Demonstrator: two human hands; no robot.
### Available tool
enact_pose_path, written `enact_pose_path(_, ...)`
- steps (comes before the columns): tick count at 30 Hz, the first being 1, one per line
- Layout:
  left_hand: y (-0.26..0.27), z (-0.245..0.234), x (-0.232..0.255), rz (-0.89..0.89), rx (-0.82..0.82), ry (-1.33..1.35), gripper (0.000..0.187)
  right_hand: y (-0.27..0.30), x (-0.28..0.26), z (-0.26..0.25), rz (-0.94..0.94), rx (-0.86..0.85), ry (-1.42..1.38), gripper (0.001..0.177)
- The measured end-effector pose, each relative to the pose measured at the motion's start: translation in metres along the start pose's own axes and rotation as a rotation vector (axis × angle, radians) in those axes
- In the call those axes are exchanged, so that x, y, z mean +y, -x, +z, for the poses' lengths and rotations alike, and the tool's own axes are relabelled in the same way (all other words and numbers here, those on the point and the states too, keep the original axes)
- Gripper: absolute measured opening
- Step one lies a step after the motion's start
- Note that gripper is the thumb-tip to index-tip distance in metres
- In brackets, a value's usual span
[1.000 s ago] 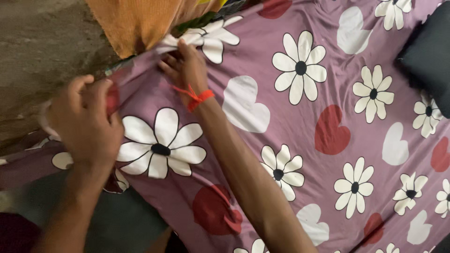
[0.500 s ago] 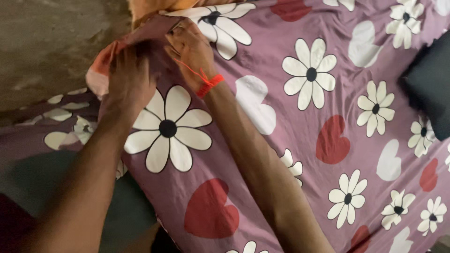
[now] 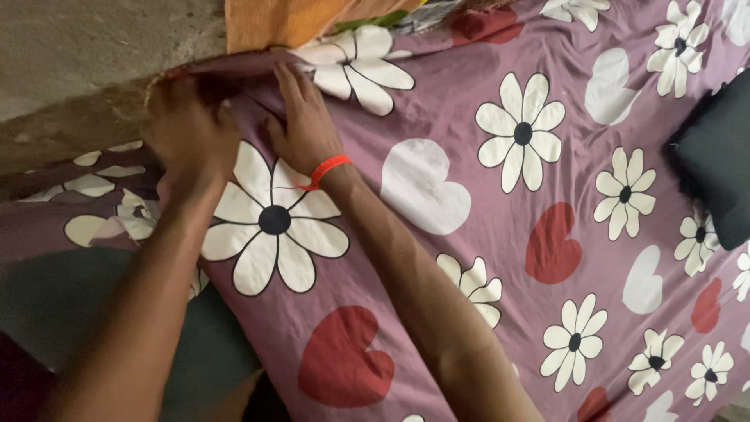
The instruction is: The person smooths out the bedsheet on a bed, tucks the edges into the frame, and folds a matching pillowcase.
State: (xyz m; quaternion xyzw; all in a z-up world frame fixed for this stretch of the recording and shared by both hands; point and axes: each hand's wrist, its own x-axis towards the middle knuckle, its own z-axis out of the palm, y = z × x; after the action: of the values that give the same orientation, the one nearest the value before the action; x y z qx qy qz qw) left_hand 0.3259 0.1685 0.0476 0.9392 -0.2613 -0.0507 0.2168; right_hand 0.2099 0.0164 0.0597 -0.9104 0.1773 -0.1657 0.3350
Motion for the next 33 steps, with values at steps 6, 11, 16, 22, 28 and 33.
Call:
enact_pose_path(6, 0.023, 0.000, -0.015, -0.158, -0.224, 0.129, 0.073, -0.011, -0.025, -0.002, 0.015, -0.238, 0.205, 0.065)
enact_pose_path(11, 0.037, 0.012, -0.024, -0.126, -0.355, -0.018, 0.062, 0.043, -0.023, -0.014, 0.140, 0.106, 0.149, 0.058)
enact_pose_path(16, 0.016, 0.043, -0.057, -0.220, -0.376, -0.118, 0.069, 0.158, 0.001, -0.048, 0.471, 0.332, 0.308, 0.076)
enact_pose_path(22, 0.020, 0.007, -0.030, -0.327, -0.211, 0.221, 0.052, 0.276, -0.006, -0.064, 0.688, 0.255, 0.361, 0.083)
enact_pose_path(28, 0.127, -0.012, 0.010, 0.360, 0.002, 0.096, 0.064, 0.317, -0.058, -0.037, 0.285, -0.050, 0.193, 0.049)
enact_pose_path(33, 0.229, 0.000, 0.014, 0.848, -0.245, 0.108, 0.027, 0.327, -0.058, -0.028, 0.206, 0.020, 0.172, 0.008)
